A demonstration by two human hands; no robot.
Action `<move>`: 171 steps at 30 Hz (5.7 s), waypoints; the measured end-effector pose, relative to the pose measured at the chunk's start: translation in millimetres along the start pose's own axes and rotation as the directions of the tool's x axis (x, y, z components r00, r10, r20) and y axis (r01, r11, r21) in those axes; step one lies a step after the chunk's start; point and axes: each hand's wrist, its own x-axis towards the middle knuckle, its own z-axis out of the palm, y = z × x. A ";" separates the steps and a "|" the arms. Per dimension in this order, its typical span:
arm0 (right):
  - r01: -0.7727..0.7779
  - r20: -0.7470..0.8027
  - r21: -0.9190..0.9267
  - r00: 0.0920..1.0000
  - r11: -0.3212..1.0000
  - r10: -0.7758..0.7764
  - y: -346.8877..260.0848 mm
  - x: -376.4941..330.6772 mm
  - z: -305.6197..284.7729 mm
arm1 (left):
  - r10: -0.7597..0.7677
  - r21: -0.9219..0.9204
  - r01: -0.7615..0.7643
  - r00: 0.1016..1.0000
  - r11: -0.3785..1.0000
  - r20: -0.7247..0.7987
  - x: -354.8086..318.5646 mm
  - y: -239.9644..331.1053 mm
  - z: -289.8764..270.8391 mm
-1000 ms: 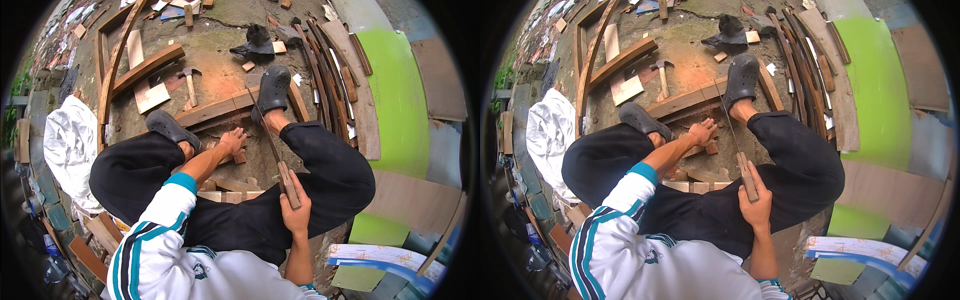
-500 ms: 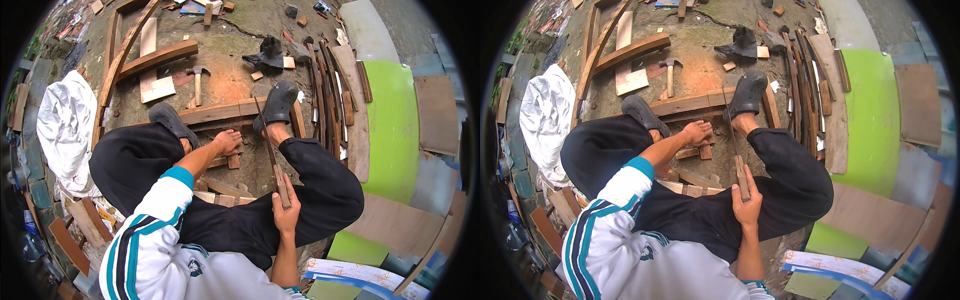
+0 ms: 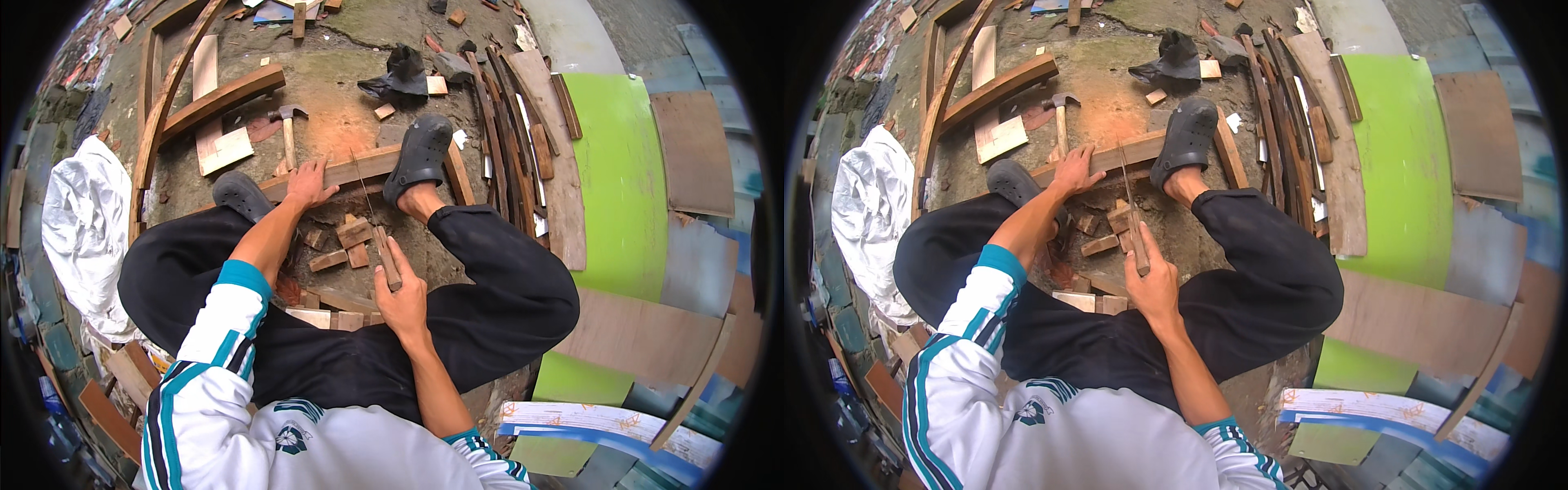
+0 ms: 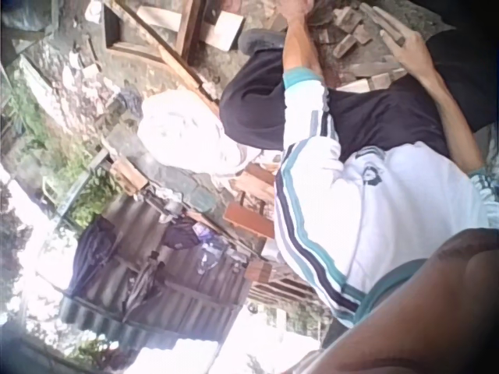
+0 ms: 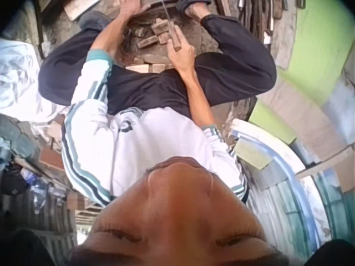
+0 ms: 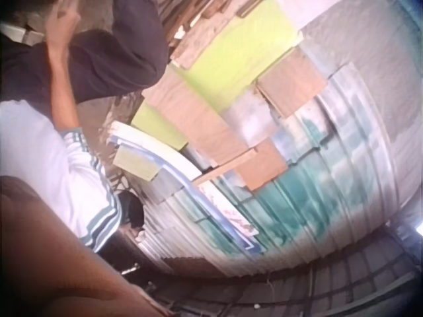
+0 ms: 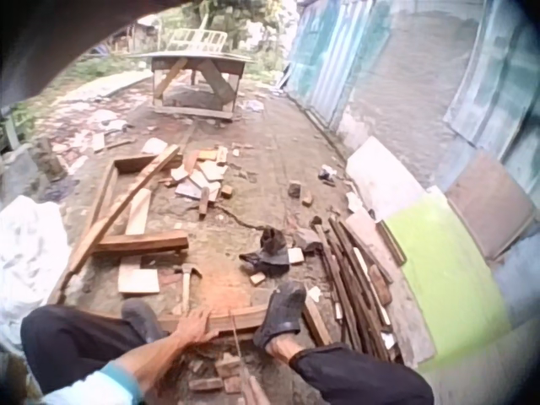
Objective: The person sits on the ground and uses a hand saw to cut a wooden plank into smaller pieces. After sawing, the person uses a hammer to split the cut wood further and then arranges the resulting pieces on the ground.
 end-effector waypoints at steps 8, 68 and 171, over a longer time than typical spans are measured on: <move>0.129 -0.019 -0.008 0.991 0.992 -0.129 3.5 -17.7 -1.1 | -0.020 -0.001 0.020 0.999 1.000 0.032 7.2 -5.7 17.3; 0.130 -0.141 0.007 0.982 0.992 -0.127 13.8 38.1 35.3 | -0.158 -0.163 0.167 0.985 0.972 0.069 28.1 -11.5 22.8; 0.088 -0.133 0.011 0.987 0.996 -0.086 49.3 79.2 54.2 | -0.103 -0.160 0.109 0.994 0.981 0.048 26.9 -16.5 22.7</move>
